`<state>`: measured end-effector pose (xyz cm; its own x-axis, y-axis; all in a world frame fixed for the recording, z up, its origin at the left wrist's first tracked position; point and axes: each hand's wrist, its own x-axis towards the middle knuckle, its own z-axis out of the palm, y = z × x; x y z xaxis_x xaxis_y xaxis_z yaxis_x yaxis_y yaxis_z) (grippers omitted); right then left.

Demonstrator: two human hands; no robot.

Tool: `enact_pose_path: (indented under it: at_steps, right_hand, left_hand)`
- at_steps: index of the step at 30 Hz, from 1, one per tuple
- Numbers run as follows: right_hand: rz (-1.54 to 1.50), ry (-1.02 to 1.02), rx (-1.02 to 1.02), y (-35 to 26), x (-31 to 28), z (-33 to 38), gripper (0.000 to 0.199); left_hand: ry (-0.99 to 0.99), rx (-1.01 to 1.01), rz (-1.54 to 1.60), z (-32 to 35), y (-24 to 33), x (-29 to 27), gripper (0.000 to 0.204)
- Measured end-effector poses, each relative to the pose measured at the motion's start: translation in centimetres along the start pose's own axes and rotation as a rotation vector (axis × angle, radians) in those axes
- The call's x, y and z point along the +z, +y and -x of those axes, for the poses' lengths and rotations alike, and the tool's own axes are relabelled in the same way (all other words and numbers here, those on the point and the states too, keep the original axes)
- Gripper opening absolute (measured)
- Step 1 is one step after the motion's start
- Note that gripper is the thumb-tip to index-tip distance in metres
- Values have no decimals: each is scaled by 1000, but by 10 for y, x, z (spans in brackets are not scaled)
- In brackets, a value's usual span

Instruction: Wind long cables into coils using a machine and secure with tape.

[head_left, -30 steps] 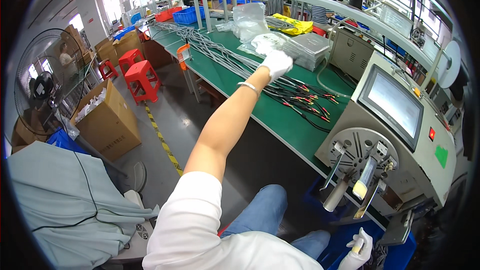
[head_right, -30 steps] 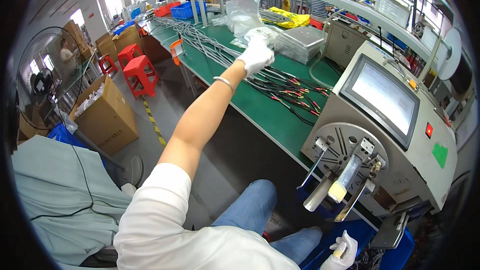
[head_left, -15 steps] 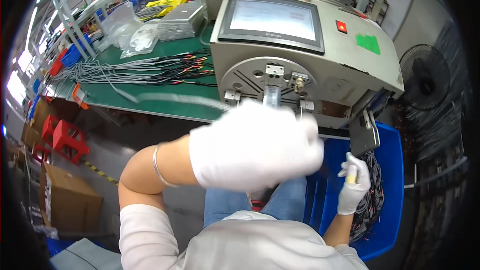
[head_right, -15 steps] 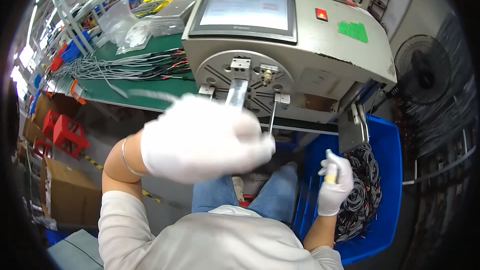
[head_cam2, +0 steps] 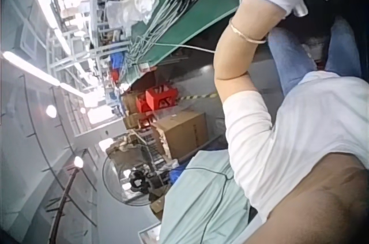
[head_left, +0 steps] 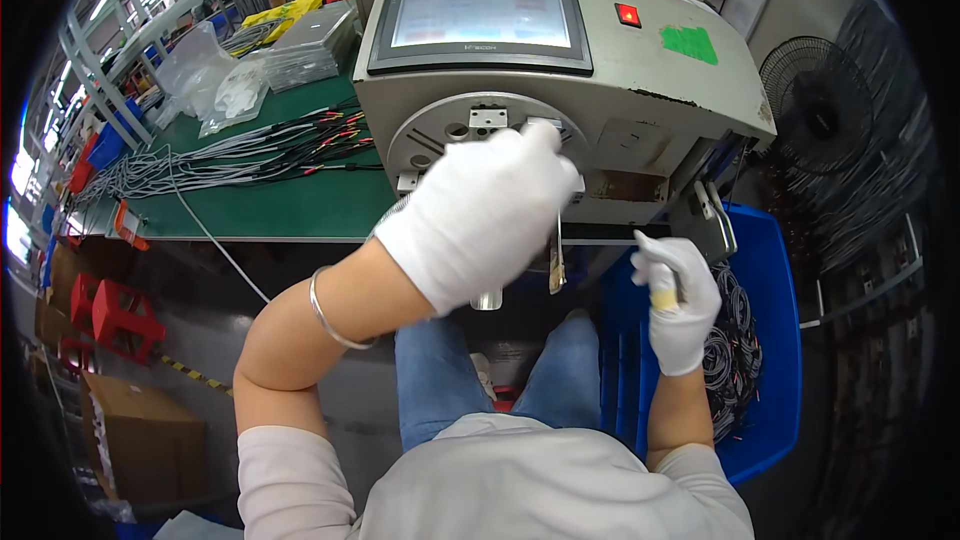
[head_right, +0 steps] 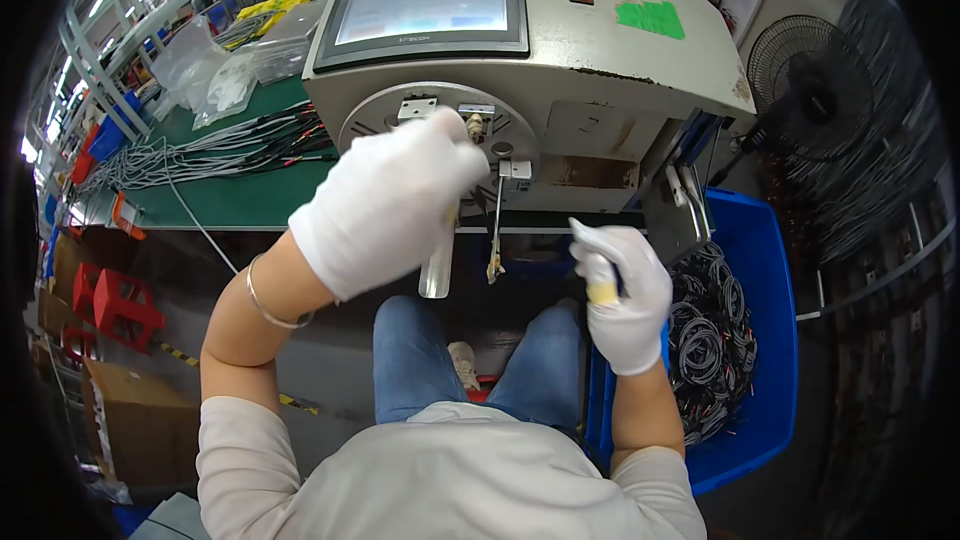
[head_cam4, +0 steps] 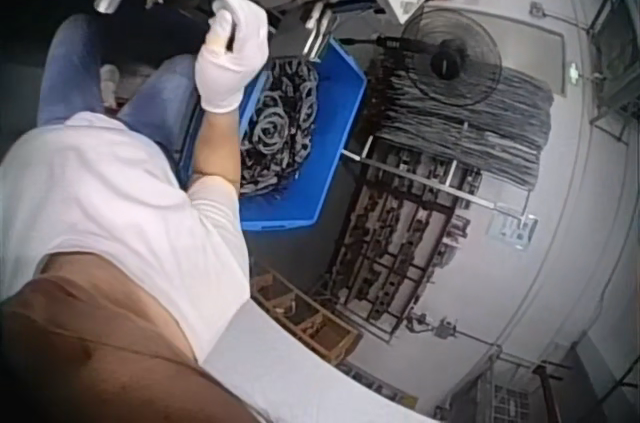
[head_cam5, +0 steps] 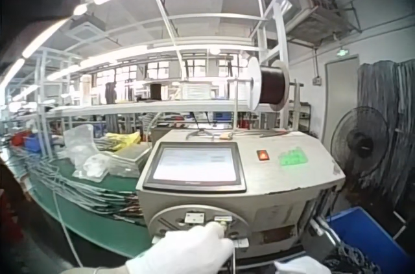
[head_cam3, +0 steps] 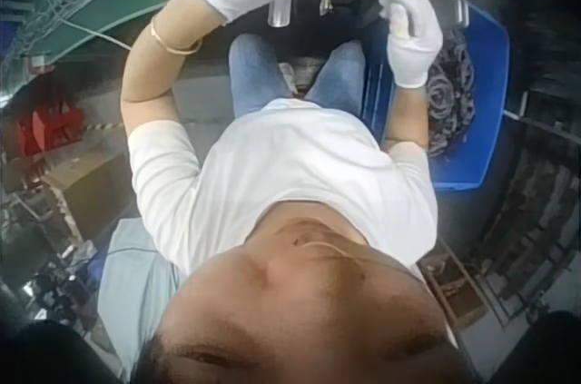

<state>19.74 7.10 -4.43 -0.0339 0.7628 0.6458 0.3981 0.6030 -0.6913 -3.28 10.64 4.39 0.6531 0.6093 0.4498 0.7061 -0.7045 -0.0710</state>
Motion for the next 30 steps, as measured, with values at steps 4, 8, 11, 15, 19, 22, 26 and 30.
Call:
enact_pose_path:
  at_steps: [4, 8, 11, 15, 19, 22, 26, 30]
  right_hand:
    - [88, -32, -220, 7, 35, -36, 17]
    - [86, -47, -199, 19, 69, -56, 15]
    - [34, -25, -119, 19, 80, -60, 15]
    - [-131, 23, 31, 21, 91, -60, 14]
    - [-255, 29, 127, 26, 101, -53, 12]
    - [-252, 93, 145, 26, 103, -53, 11]
    - [-211, 61, 157, 25, 100, -55, 10]
    - [-211, 14, 117, 21, 94, -58, 9]
  left_hand:
    - [338, -85, 214, 1, -25, 22, 11]
    - [533, -77, 390, 0, -37, 33, 19]
    - [559, 20, 444, -5, -41, 34, 25]
    - [517, -5, 522, -2, -42, 35, 21]
    - [528, -83, 376, 5, -37, 32, 16]
    - [487, -269, 587, 35, -36, 27, 13]
    - [391, -525, 920, 71, -61, 33, 12]
    - [402, -649, 1091, 67, -57, 47, 12]
